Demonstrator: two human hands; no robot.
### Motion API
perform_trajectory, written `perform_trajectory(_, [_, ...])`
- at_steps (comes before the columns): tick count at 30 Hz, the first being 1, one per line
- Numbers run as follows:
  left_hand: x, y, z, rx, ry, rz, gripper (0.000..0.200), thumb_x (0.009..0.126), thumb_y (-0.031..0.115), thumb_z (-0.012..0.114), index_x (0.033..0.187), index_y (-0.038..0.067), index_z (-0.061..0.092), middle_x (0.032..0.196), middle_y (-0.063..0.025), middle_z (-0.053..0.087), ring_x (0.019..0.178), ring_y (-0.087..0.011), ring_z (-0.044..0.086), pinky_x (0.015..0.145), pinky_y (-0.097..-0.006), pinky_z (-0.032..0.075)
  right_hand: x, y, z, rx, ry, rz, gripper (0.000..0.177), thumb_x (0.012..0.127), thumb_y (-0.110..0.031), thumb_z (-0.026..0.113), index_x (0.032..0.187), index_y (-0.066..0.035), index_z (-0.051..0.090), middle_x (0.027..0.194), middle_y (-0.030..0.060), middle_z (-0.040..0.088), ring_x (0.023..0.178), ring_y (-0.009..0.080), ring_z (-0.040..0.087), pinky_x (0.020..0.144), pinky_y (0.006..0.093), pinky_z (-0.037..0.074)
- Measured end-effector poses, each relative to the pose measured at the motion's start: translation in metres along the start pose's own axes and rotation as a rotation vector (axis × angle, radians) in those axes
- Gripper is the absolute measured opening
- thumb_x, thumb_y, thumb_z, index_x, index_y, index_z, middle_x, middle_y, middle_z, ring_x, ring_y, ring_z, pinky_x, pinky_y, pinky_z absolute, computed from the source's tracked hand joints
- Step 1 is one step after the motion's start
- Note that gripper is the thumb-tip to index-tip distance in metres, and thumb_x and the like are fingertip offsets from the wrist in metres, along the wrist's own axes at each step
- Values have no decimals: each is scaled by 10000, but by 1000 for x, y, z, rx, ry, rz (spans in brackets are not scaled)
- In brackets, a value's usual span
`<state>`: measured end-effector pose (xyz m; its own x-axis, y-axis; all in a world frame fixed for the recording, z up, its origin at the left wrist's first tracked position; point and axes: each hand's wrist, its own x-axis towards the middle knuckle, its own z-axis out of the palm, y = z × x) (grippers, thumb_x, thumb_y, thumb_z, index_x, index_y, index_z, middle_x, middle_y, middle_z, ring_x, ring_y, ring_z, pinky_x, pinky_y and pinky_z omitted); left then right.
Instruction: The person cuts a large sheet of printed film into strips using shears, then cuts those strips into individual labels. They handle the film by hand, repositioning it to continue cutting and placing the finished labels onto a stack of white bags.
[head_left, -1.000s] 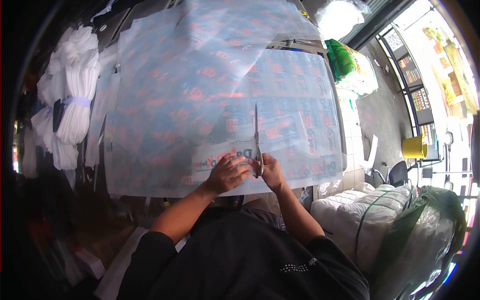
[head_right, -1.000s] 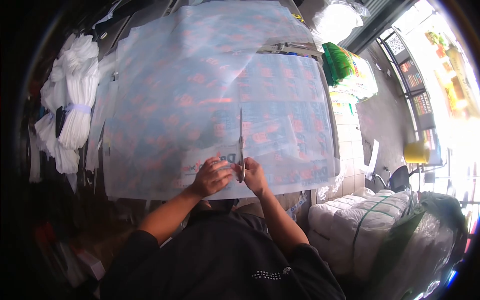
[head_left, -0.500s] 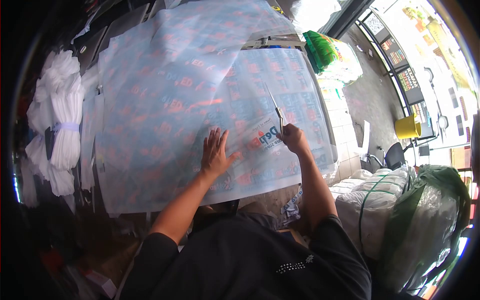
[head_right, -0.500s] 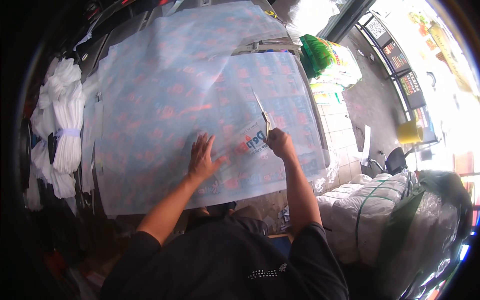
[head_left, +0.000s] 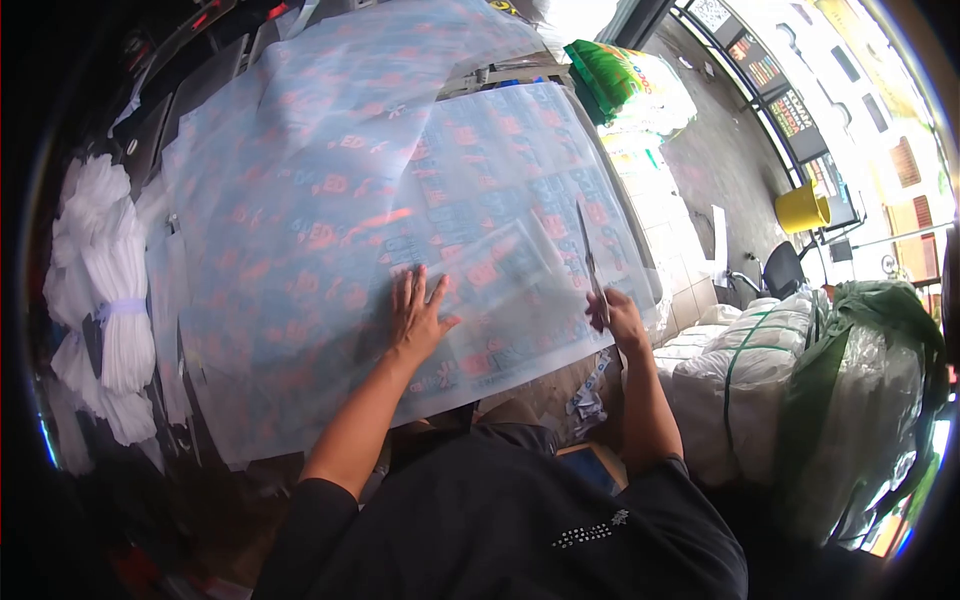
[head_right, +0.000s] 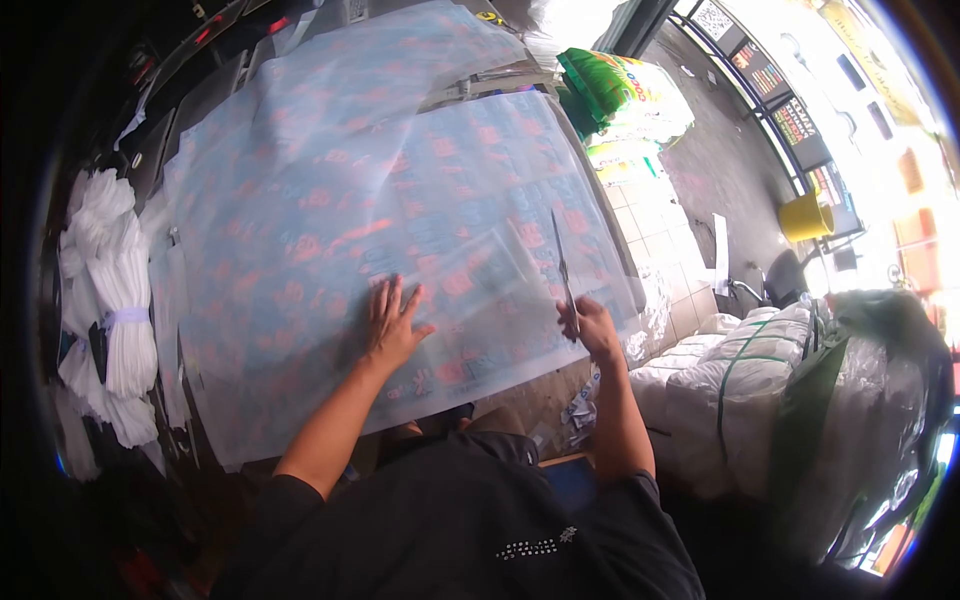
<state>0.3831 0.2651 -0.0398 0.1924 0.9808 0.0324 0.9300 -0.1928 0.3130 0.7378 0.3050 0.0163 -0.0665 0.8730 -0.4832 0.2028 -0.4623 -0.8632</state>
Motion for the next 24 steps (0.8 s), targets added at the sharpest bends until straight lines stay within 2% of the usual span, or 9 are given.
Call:
perform_trajectory(3, [4, 9, -4, 21, -44, -51, 714, 806, 450, 621, 1397, 159, 345, 1465, -216, 204, 1332, -409, 214, 1069, -570, 172, -31, 40, -18, 182, -172, 73, 378, 855, -386, 615, 867, -10, 583, 701, 61, 585, 556, 117, 540, 496, 247, 414])
perform_trajectory(5, [8, 19, -9, 28, -80, -96, 697, 811, 441, 618, 1393, 162, 354, 1463, -214, 210, 1328, -408, 222, 1062, -577, 178, -52, 50, -17, 212, -183, 130, 377, 864, -407, 590, 852, -31, 570, 704, 64, 579, 567, 123, 548, 497, 257, 422])
perform_trajectory(8, [18, 32, -8, 45, -19, -38, 658, 817, 379, 624, 1375, 133, 378, 1456, -206, 223, 1296, -404, 251, 1021, -572, 237, -67, 56, -11, 276, -190, 164, 372, 869, -408, 581, 832, -38, 559, 705, 65, 573, 569, 126, 546, 496, 262, 423])
perform_trajectory(10, [31, 42, -2, 26, 48, 117, 636, 825, 348, 622, 1356, 89, 387, 1432, -209, 264, 1275, -397, 287, 999, -545, 281, -70, 59, -7, 302, -191, 181, 368, 873, -404, 576, 821, -41, 553, 706, 65, 571, 568, 127, 544, 495, 264, 423])
perform_trajectory(16, [67, 80, 12, -181, 35, 250, 633, 808, 323, 652, 1315, 33, 407, 1354, -216, 368, 1224, -363, 376, 983, -465, 331, -65, 64, -2, 352, -179, 176, 391, 903, -412, 531, 819, -30, 546, 711, 69, 560, 568, 133, 535, 511, 263, 423])
perform_trajectory(20, [80, 99, 18, -184, -5, 212, 652, 815, 350, 641, 1331, 39, 390, 1356, -202, 364, 1229, -320, 366, 978, -453, 325, -60, 60, 1, 292, -235, 157, 408, 910, -422, 516, 821, -24, 543, 708, 69, 558, 573, 133, 535, 520, 263, 423])
perform_trajectory(24, [88, 112, 8, -158, -64, 114, 617, 794, 313, 661, 1292, 43, 418, 1323, -168, 409, 1208, -292, 392, 948, -425, 352, -59, 47, 10, 290, -313, 173, 413, 909, -429, 517, 831, -23, 539, 693, 71, 555, 574, 137, 538, 526, 261, 426])
